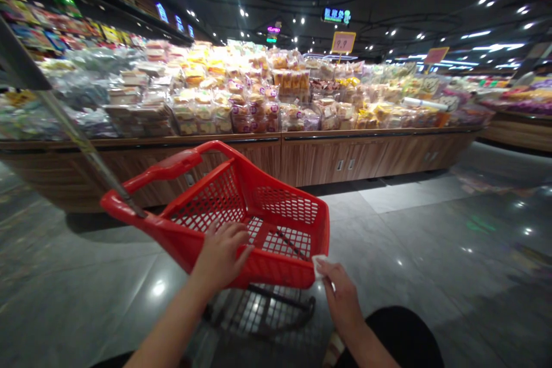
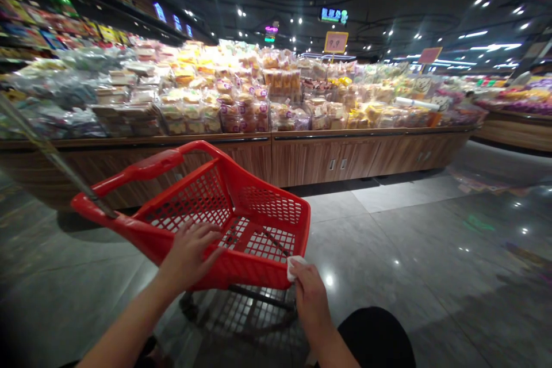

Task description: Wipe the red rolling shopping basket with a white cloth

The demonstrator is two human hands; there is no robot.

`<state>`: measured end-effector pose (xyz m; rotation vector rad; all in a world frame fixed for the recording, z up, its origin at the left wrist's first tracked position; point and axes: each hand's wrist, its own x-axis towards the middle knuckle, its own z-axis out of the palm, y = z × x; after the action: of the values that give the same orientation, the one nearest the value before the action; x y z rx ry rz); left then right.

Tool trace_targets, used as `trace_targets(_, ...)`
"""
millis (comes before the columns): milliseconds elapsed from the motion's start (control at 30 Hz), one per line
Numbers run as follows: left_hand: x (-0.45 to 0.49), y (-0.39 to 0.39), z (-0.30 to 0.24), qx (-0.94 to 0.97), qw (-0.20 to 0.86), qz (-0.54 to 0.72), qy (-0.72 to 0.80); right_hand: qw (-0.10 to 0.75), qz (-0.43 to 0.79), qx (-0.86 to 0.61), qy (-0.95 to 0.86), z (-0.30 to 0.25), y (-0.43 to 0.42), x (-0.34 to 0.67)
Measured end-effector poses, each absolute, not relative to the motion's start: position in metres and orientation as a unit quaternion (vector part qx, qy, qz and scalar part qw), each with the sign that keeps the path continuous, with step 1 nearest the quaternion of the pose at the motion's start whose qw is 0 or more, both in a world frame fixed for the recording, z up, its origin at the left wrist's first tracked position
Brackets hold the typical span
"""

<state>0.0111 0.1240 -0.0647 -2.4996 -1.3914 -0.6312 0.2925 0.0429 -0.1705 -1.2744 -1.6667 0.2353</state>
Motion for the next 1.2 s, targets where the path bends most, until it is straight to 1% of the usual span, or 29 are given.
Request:
trace_targets(100, 0.076, 0.103, -0.087, -0.849, 0.051, -0.242, -0.468, 0.493, 0.102, -0.516, -0.693, -0.179, 0.038, 0.28)
trace_targets(233, 0.117, 0.094, -0.117, -0.829, 0.042, -0.222, -0.511, 0.484, 0.102, -0.473, -0.73, -0.185, 0.045, 0.294)
trace_targets(400, 0.104, 0.096, -0.127, -0.841, 0.04, -0.216, -0.494, 0.508, 0.082, -0.49, -0.703, -0.182, 0.062, 0.307)
trace_targets(633, 0.078, 0.094, -0.127, -0.843, 0.042, -0.212, -0.493, 0.485, 0.152, -0.408, -0.758, -0.175, 0.04, 0.271)
trace_targets(700, 0.072, 0.094, -0.128, -0.845, 0.04, -0.207, -0.492, 0.488, 0.148, -0.419, -0.752, -0.174, 0.052, 0.275)
trace_targets(800, 0.067, 0.096, -0.128, -0.844, 0.046, -0.203, -0.494, 0.516, 0.124, -0.474, -0.703, -0.173, 0.073, 0.281)
trace_targets(867, 0.066, 0.097, -0.128, -0.841, 0.053, -0.203, -0.499, 0.525, 0.123, -0.492, -0.684, -0.175, 0.072, 0.277)
trace_targets(1067, 0.063, 0.099, -0.131, -0.836, 0.057, -0.219, -0.501, 0.487, 0.169, -0.418, -0.748, -0.185, 0.03, 0.253)
trace_targets(1200, 0.059, 0.099, -0.132, -0.841, 0.051, -0.231, -0.487, 0.508, 0.133, -0.469, -0.71, -0.184, 0.055, 0.269)
